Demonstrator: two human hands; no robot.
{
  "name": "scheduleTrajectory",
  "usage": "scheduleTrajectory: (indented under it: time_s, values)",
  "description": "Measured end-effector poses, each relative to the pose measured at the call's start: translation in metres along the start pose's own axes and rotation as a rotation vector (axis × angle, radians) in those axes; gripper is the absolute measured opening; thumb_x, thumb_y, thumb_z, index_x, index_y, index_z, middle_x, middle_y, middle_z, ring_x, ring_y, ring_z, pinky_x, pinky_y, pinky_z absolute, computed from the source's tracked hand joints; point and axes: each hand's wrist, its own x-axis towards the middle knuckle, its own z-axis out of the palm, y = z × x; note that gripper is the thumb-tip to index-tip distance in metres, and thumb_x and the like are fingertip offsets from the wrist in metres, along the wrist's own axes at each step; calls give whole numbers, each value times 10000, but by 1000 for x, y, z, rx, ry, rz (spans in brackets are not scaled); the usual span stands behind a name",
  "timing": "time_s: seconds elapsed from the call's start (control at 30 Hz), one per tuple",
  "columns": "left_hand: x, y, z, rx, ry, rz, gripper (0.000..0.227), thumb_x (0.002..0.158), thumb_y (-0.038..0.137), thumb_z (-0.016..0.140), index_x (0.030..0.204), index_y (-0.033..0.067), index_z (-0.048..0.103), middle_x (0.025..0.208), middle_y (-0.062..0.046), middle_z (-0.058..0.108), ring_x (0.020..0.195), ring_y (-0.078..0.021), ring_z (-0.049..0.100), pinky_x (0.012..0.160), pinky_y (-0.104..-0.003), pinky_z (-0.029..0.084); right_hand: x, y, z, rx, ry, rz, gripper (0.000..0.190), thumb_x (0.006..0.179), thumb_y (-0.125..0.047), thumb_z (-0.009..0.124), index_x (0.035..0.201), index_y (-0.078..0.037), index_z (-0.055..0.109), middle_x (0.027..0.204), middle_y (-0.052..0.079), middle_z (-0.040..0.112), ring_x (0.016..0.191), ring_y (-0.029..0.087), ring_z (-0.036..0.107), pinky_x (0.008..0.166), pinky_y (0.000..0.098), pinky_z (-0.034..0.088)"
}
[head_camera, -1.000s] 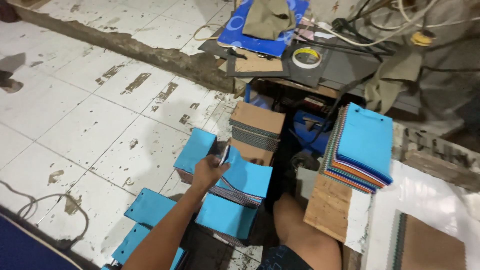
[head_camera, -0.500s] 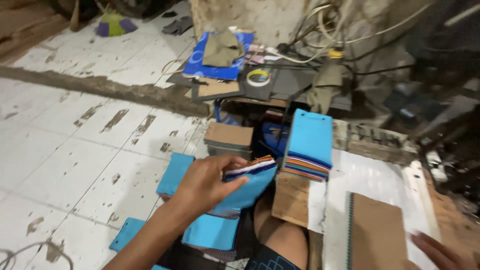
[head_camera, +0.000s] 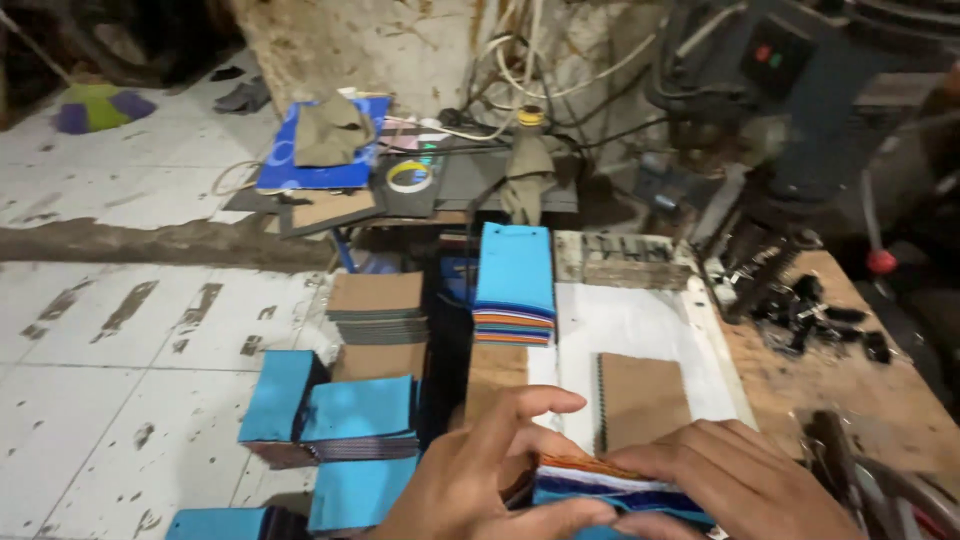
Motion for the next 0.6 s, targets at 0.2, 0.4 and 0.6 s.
scheduleTrajectory:
  time_s: [0.2,0.4,0.6]
  values:
    - [33,-35,53,-655,-47,-89,926,523,389,906,1397,217,655,1268,-25,765,1167,-158,775,1015,-235,580,-24,1,-18,-45,90,200,329,876,-475,719,1196,-425,784,956,-135,834,825,98,842,699,401,602]
    - [68,-71,87,-346,-74,305,692,882,514,670,1467,163,552,1328,-34,716,1195,-125,646,923,-333,516,-25,0,-51,-23,209,141,447,853,-322,712,1295,-264,718,1085,-43,814,847,154,791,694,360,695]
    - [86,-68,104,-387,-87,218,718,877,516,635,1509,211,483,1343,-9,718,1173,-193,708,967,-388,625,9,20,-82,-23,208,97,353,857,-382,715,1148,-192,773,977,-62,842,777,75,784,647,267,562]
